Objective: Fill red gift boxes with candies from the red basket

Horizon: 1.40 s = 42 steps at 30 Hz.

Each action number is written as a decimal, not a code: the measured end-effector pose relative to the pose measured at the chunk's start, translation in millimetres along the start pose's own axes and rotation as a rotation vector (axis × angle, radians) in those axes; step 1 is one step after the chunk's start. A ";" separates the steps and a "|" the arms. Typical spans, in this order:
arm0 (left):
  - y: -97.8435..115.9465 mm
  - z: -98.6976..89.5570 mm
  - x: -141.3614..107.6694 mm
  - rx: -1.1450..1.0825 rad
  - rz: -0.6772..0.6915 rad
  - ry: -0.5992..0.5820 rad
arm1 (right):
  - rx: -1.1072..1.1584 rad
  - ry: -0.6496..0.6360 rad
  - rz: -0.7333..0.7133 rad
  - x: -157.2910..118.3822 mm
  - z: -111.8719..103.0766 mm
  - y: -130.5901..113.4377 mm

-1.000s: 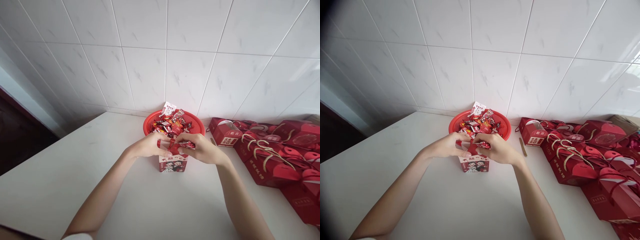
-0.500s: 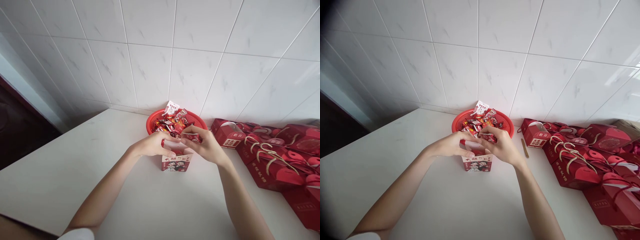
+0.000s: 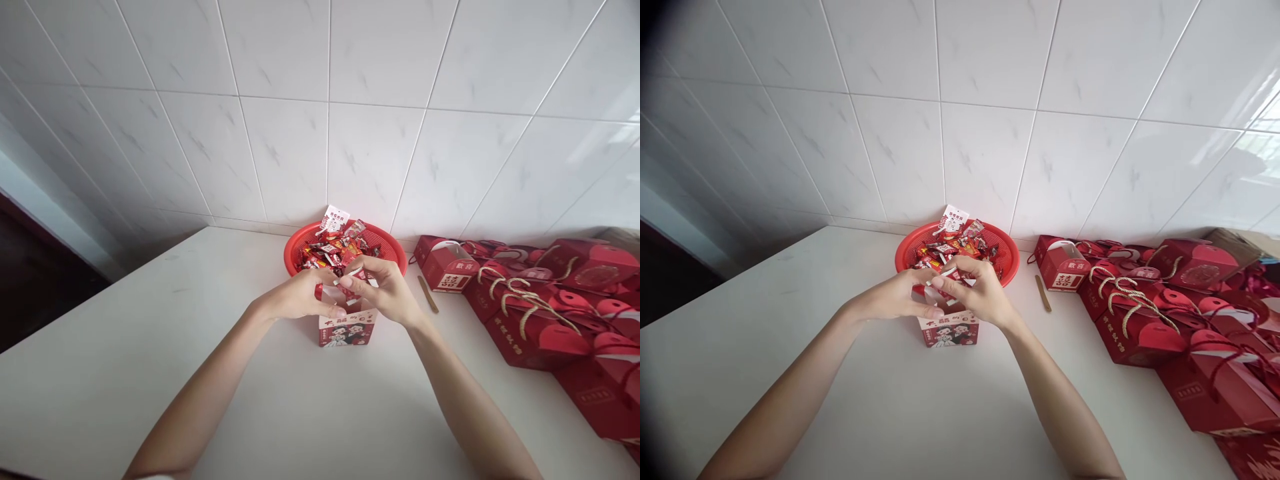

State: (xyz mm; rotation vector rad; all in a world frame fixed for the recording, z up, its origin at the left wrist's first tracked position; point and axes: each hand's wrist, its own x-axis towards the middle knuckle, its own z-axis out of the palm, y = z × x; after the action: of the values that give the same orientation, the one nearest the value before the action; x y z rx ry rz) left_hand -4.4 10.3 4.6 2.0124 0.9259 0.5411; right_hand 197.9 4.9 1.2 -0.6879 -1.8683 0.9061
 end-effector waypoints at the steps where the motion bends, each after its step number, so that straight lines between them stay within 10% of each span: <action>1: -0.3 -0.3 0.2 0.012 0.003 0.002 | -0.032 -0.029 -0.003 0.1 -1.3 0.4; 34: -3.7 -1.7 1.6 0.065 -0.054 -0.015 | -0.483 -0.504 -0.112 -10.3 -24.1 -17.4; 42: -1.3 -2.3 -6.3 0.284 0.130 -0.048 | -0.461 -0.166 0.021 -16.2 -54.1 -26.0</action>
State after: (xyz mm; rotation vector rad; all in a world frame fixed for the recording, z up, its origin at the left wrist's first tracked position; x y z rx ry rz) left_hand -10.4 7.1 4.6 2.3431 0.8861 0.4492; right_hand 251.3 -6.0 31.1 -0.9310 -2.2515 0.5569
